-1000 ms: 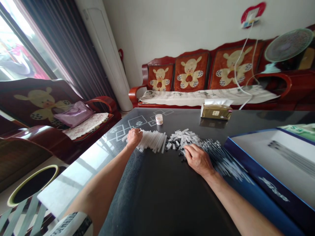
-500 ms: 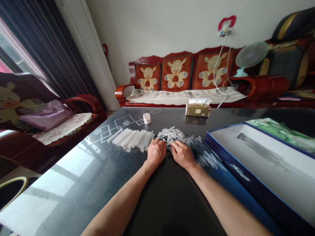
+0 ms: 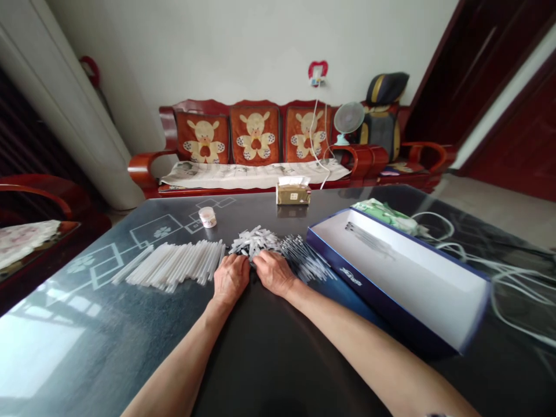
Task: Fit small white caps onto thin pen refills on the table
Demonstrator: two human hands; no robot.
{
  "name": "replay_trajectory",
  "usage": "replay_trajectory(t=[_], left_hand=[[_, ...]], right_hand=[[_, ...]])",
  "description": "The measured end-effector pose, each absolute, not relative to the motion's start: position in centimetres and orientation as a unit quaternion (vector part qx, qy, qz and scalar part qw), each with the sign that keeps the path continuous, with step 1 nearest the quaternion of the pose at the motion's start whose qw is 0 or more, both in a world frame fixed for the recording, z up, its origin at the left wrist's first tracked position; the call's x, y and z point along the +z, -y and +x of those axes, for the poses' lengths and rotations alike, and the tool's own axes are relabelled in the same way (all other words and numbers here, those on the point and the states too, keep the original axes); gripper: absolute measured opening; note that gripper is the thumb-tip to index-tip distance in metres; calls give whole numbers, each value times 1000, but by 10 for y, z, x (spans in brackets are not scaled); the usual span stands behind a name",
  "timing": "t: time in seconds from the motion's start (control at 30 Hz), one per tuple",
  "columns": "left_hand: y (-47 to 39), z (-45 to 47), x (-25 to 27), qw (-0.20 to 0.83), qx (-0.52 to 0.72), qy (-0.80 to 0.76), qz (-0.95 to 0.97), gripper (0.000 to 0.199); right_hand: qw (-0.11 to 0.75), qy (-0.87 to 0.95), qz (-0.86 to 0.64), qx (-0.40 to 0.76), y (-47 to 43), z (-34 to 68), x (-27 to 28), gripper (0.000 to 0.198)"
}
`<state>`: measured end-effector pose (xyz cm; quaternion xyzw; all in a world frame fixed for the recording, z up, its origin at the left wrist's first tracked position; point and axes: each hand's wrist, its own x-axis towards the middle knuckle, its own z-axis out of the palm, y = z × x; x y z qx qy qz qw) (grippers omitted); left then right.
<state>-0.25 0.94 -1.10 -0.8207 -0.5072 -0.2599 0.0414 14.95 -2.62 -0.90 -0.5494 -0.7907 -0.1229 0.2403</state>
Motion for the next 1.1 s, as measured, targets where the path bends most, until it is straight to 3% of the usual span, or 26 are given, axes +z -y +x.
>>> replay_trajectory(t=[0.23,0.43,0.57,0.63,0.7,0.8,1.1], left_hand=[[-13,-4,-14,35,-286,504,-815,29],[-14,-4,-15,29,-281,508,-813,29],[-15,-4,-17,28,-288,505,-813,30],[-15,-4,-18,26,-291,503,-813,31],[-15,-4,-18,24,-288,504,-814,31],[-15,-4,-17,17,-282,510,-813,31],[-15,-3,-16,6,-284,510,-812,28]], right_hand=[[237,793,-543,-144,30,155,35,14],[370,737,-548,-139,20,223,86,24],[416,577,-694,-111,13,307,90,28],[357,484,-794,-92,18,348,81,36],[212,449,-865,-78,28,381,69,39],[126,441,-888,-32,44,409,49,25],[75,406,-911,-6,44,409,22,26]])
